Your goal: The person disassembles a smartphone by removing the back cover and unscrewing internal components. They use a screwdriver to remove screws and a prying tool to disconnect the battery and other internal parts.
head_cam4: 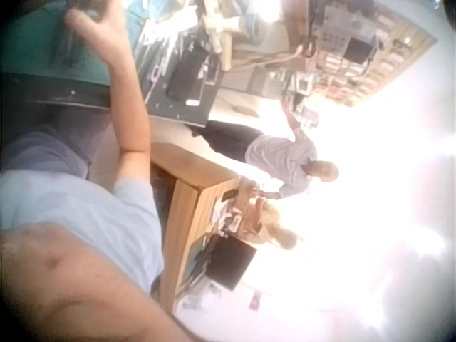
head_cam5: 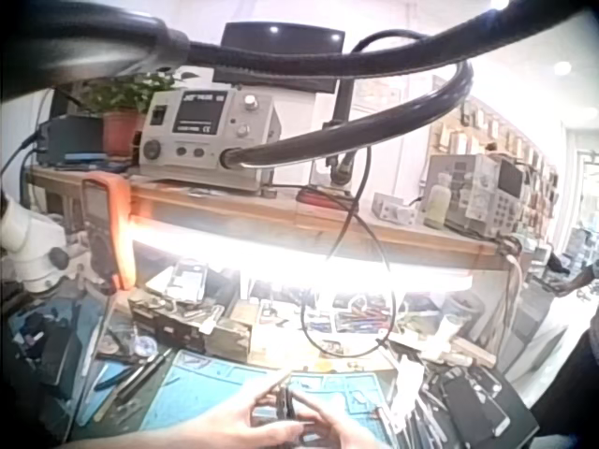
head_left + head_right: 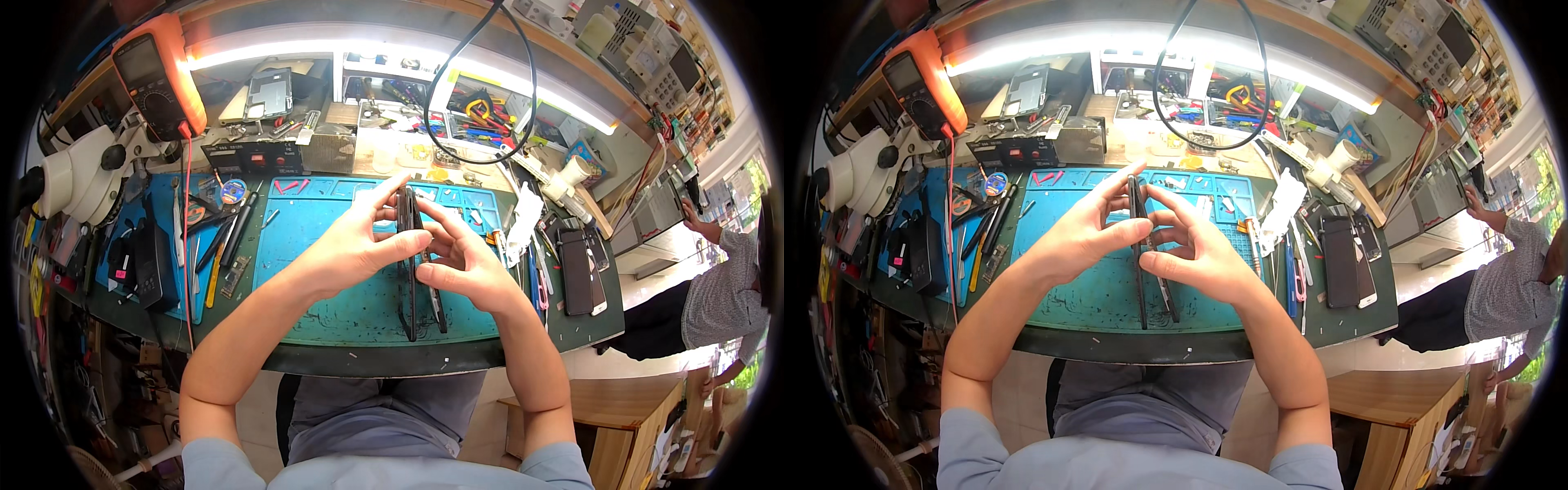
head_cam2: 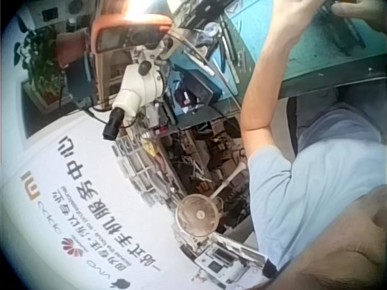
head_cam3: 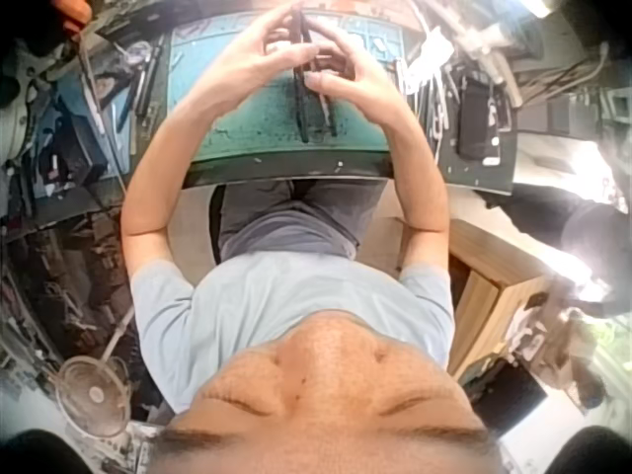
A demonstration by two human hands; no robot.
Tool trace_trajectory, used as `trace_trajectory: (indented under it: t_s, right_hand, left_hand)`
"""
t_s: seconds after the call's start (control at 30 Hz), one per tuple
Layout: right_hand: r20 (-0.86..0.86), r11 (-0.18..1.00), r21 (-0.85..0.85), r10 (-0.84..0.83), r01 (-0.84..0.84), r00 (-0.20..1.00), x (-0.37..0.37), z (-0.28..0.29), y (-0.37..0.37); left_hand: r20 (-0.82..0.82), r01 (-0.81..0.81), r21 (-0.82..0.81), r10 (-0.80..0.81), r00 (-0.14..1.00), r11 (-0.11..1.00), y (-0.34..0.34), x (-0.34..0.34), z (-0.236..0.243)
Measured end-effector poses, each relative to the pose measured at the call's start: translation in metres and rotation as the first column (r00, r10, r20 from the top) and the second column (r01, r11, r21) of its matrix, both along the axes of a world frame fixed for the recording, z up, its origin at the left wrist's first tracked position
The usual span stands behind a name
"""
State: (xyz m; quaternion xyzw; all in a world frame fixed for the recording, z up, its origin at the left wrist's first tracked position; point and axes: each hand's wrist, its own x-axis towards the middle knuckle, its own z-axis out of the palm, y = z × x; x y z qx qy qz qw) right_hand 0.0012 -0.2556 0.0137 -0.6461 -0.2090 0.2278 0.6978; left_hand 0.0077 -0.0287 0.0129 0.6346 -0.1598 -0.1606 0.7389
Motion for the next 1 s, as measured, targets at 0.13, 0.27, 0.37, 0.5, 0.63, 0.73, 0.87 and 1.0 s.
trace_trajectory:
  t_s: [0.13,0.27,0.37,0.5,0.63,0.73,0.87,1.0]
  right_hand:
    - [-0.007,1.000,-0.022,-0.004,0.004,1.000,0.000,0.002,0.000]
    - [-0.055,1.000,-0.012,-0.023,0.023,0.998,-0.002,0.002,0.002]
    - [-0.117,1.000,0.021,-0.003,0.005,0.993,0.001,0.001,0.002]
    - [-0.304,0.969,0.233,0.151,-0.080,0.941,0.013,-0.005,-0.012]
    - [-0.445,0.903,0.397,0.348,-0.167,0.825,0.016,-0.009,-0.013]
    - [-0.482,0.896,0.378,0.407,-0.235,0.776,0.021,-0.022,-0.014]
    - [-0.518,0.860,0.438,0.481,-0.264,0.707,0.022,-0.030,-0.006]
    - [-0.491,0.955,0.091,0.291,-0.284,0.821,0.028,-0.013,-0.016]
  left_hand:
    - [0.002,-0.011,0.016,0.011,1.000,1.000,0.001,0.002,-0.003]
    - [0.021,-0.024,0.044,0.023,1.000,0.999,0.000,0.001,-0.004]
    - [0.076,-0.027,0.109,0.018,0.997,0.994,0.003,0.002,-0.001]
    - [0.300,-0.084,0.289,-0.006,0.954,0.954,0.019,0.008,0.017]
    - [0.732,-0.316,0.586,-0.321,0.601,0.746,0.040,0.007,0.031]
    - [0.806,-0.482,0.591,-0.459,0.373,0.647,0.033,-0.008,0.030]
    - [0.829,-0.457,0.555,-0.418,0.372,0.695,0.033,-0.010,0.012]
    - [0.785,-0.530,0.618,-0.482,0.388,0.581,0.043,-0.017,0.007]
